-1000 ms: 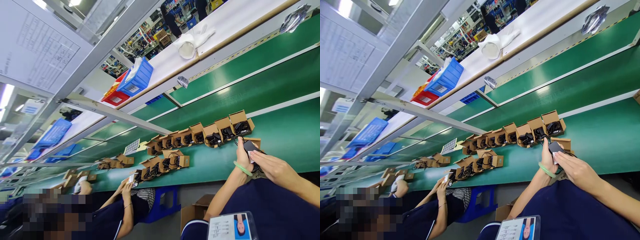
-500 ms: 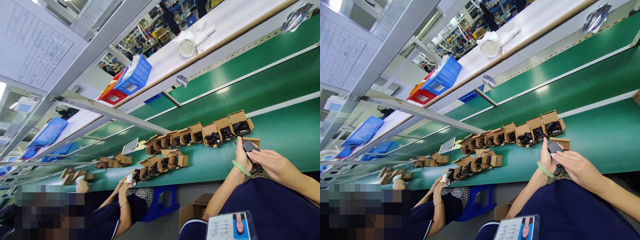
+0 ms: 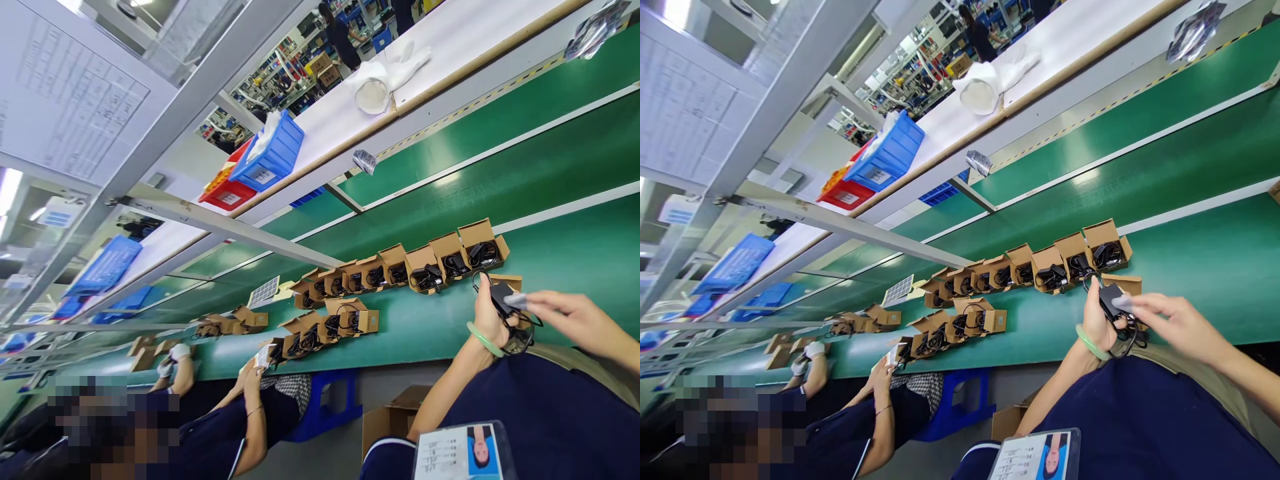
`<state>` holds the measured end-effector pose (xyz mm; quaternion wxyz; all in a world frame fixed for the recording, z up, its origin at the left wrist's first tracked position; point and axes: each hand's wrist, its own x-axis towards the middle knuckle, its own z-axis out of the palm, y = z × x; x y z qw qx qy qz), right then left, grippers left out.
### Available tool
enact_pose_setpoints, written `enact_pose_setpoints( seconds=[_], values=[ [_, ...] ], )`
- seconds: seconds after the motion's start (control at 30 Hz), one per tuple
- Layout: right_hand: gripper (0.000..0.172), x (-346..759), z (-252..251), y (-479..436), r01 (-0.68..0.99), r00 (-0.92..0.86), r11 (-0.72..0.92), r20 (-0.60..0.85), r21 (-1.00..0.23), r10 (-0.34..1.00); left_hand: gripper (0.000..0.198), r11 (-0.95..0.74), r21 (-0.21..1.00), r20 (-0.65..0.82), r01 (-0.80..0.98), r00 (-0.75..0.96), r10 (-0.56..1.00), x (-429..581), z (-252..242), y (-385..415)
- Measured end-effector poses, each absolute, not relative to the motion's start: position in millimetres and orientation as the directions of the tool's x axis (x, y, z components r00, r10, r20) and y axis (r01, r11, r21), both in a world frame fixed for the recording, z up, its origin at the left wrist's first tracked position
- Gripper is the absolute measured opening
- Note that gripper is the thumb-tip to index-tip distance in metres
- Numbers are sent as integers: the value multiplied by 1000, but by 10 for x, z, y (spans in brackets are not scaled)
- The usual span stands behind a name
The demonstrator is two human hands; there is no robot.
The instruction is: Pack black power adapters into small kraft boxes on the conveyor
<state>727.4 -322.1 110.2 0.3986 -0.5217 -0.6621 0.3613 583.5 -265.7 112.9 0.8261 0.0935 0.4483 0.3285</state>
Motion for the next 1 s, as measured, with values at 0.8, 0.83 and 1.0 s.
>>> enact_pose_setpoints(
  seconds=[0.8,0.83,1.0],
  values=[
    [35,7254,1036,-3309,525,-229,357,276,-772,934,62,752,500,-674,-430,352,650,5834,1133,-2676],
    [33,7285,1044,-3279,465,-179,267,206,-844,962,61,755,501,-673,-422,359,647,5832,1137,-2677],
    [33,7408,1048,-3276,498,39,184,234,-848,972,61,739,512,-638,-438,382,669,5828,1149,-2653]
  ],
)
